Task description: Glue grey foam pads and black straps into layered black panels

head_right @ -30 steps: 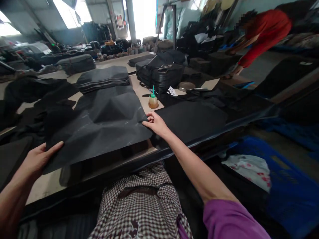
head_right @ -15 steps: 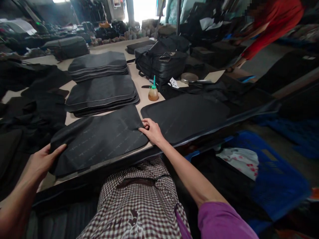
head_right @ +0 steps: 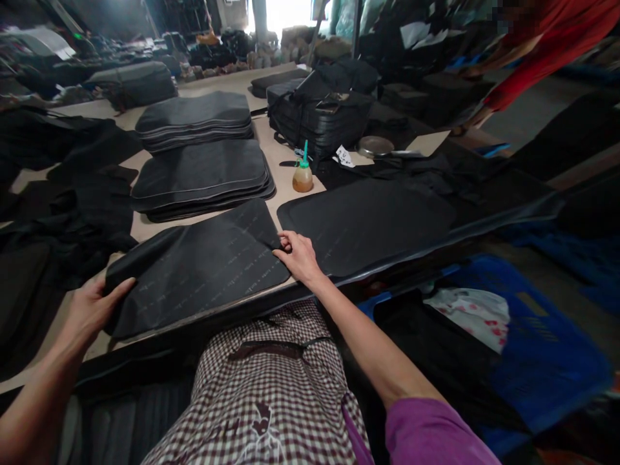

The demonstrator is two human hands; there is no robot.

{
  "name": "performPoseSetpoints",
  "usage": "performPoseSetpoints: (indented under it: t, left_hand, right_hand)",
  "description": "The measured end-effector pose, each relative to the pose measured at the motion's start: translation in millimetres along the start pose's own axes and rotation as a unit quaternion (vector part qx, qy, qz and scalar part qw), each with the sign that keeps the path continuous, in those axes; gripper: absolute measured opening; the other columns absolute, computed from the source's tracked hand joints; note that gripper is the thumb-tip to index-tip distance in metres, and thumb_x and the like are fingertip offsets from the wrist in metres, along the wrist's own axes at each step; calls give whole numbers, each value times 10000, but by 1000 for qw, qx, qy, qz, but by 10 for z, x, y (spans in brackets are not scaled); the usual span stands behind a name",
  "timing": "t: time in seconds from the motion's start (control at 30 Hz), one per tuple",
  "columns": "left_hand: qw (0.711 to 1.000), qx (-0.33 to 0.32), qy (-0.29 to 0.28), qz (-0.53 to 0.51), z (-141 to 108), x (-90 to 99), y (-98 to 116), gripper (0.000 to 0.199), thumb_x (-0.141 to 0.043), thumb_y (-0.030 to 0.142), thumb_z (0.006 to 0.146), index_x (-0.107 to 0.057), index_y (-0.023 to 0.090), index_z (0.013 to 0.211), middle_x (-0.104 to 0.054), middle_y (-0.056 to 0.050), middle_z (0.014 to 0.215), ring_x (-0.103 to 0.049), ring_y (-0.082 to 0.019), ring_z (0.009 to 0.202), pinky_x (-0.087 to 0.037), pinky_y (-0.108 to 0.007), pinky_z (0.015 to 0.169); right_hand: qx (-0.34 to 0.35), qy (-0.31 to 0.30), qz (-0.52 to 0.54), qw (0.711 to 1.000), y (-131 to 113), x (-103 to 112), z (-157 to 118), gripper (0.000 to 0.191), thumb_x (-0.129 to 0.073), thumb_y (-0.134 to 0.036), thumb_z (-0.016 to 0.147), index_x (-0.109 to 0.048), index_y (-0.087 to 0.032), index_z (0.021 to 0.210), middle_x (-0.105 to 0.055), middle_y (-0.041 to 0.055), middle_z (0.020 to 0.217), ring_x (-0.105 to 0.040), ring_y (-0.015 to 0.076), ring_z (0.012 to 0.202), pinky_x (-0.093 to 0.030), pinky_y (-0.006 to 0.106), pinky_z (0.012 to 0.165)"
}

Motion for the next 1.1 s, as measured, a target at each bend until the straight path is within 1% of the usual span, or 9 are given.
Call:
performPoseSetpoints:
  t: [0.1,0.2,0.33,0.43,0.5,0.63,0.77,0.93,1.1]
  left_hand:
    - [999,0,-30,9,-3,-20,-17,540,-677,637,813,-743,213,1142,-764,-26,935,-701,-275,899,-515,-295,706]
    - [999,-33,-1,14,-80,1,37,568,-654,661,821,-741,208,1152,-764,-65,966,-697,-297,912,-505,-329,749]
    - [997,-78,6,-16,-155,29,89,508,-681,586,840,-744,189,1150,-761,-93,988,-676,-290,896,-492,-358,826]
    - [992,-94,-7,-80,-113,49,12,431,-679,515,878,-740,178,1139,-746,-92,1015,-659,-268,909,-483,-350,830]
    - [989,-112,-1,-99,-91,64,-58,355,-692,458,888,-739,167,1087,-727,-91,1022,-641,-257,934,-472,-344,835]
    - [987,-146,34,-55,-114,62,-136,238,-737,388,875,-710,154,907,-650,-80,949,-578,-234,915,-443,-345,825]
    - [986,-156,46,-35,-158,31,-152,234,-762,358,868,-658,158,803,-589,-57,910,-538,-206,896,-428,-327,821]
    - [986,-154,48,-34,-189,13,-165,234,-768,346,870,-641,159,811,-568,-43,902,-545,-192,892,-430,-306,802]
    - [986,-157,55,-23,-190,8,-173,233,-782,324,856,-623,174,774,-565,-33,889,-550,-201,893,-450,-324,815]
  right_hand:
    - [10,-7,-17,1000,-3,-12,-3,365,-751,-272,832,-626,-251,1174,-699,29,956,-635,239,896,-431,438,983]
    - [14,-18,-46,999,3,-33,-21,358,-721,-330,855,-628,-244,1190,-710,56,976,-644,261,909,-444,455,994]
    - [30,-14,-58,998,84,-89,-28,434,-668,-479,863,-632,-232,1219,-699,86,967,-648,281,881,-505,457,921]
    - [59,5,-57,997,181,-143,5,492,-668,-572,847,-643,-259,1226,-704,103,936,-660,301,839,-526,476,863]
    - [70,7,-66,995,225,-166,15,503,-676,-605,841,-646,-284,1227,-708,115,940,-670,309,830,-539,478,832]
    - [66,17,-76,995,257,-161,-8,520,-681,-657,819,-645,-336,1228,-710,104,948,-682,317,832,-556,490,816]
    - [53,14,-74,996,277,-159,-16,543,-690,-687,793,-646,-361,1224,-713,102,955,-690,328,851,-557,506,810]
    - [41,10,-86,995,289,-167,-11,561,-676,-720,787,-660,-361,1217,-721,104,954,-693,330,858,-552,499,792]
    - [44,7,-96,994,288,-166,-26,659,-640,-741,809,-652,-266,1265,-707,83,977,-687,287,868,-556,456,833]
Point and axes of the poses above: each hand's wrist, its own z-axis towards the middle knuckle, its own x-axis out of the back of the hand, y = z × x, the point moved 2 cm from there along z, towards the middle knuckle
